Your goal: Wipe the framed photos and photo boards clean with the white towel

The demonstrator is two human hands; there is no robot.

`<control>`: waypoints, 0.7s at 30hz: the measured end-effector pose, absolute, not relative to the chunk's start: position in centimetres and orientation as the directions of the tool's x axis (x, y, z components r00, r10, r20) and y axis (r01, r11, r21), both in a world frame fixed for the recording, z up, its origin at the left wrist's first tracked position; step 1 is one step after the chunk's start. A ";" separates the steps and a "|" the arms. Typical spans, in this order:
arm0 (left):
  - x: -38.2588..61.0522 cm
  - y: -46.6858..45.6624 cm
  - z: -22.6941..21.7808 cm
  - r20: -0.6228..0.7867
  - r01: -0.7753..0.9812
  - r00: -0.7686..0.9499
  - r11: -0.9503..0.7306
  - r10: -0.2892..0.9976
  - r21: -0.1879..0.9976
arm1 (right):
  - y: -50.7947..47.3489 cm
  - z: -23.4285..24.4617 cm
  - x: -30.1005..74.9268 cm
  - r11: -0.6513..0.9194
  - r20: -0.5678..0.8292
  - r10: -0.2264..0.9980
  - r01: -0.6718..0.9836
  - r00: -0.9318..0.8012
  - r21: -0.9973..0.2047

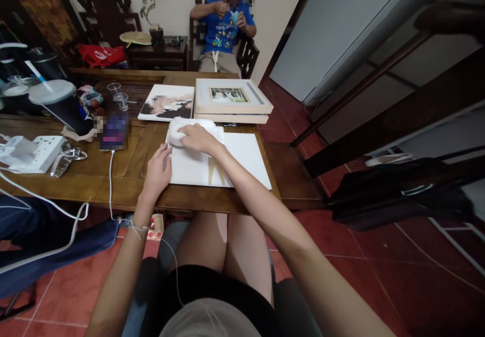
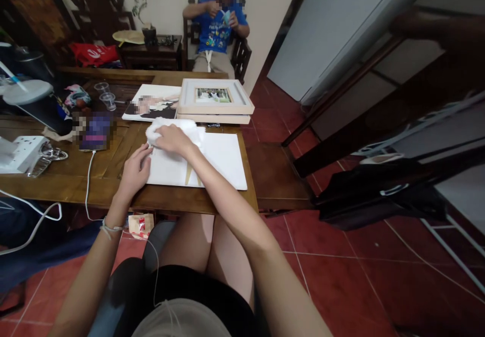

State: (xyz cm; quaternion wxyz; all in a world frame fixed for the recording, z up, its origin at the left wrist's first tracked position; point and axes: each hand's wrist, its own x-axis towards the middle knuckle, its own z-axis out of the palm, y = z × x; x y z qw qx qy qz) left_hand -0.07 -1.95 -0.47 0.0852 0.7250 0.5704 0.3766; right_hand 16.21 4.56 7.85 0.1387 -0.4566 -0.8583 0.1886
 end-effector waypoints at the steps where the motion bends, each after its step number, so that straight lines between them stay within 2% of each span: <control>1: -0.1 -2.0 -0.4 0.445 0.762 0.068 -0.334 0.893 0.554 | 4.9 7.7 15.5 0.530 0.081 0.824 0.711 -0.561 -0.462; 5: -0.2 -2.1 -0.3 0.420 0.752 0.069 -0.324 0.905 0.574 | 5.8 7.4 16.2 0.486 0.116 0.859 0.722 -0.499 -0.492; 10: -0.2 -2.1 -0.3 0.419 0.748 0.069 -0.325 0.905 0.579 | 6.1 6.8 23.6 0.318 0.114 0.945 0.780 -0.306 -0.539; 13: -0.1 -2.2 -0.4 0.422 0.735 0.064 -0.329 0.904 0.593 | 4.3 5.5 27.7 0.282 0.162 0.959 0.794 -0.231 -0.539; 15: 0.0 -2.2 -0.3 0.427 0.737 0.060 -0.329 0.902 0.591 | 1.7 4.3 29.2 0.319 0.212 0.946 0.805 -0.244 -0.499; 18: 0.1 -2.3 -0.2 0.432 0.749 0.061 -0.327 0.900 0.576 | -3.7 3.4 30.0 0.435 0.261 0.899 0.793 -0.353 -0.426; 21: 0.1 -2.3 -0.2 0.429 0.754 0.065 -0.326 0.901 0.570 | -8.9 4.5 30.8 0.500 0.195 0.863 0.741 -0.465 -0.448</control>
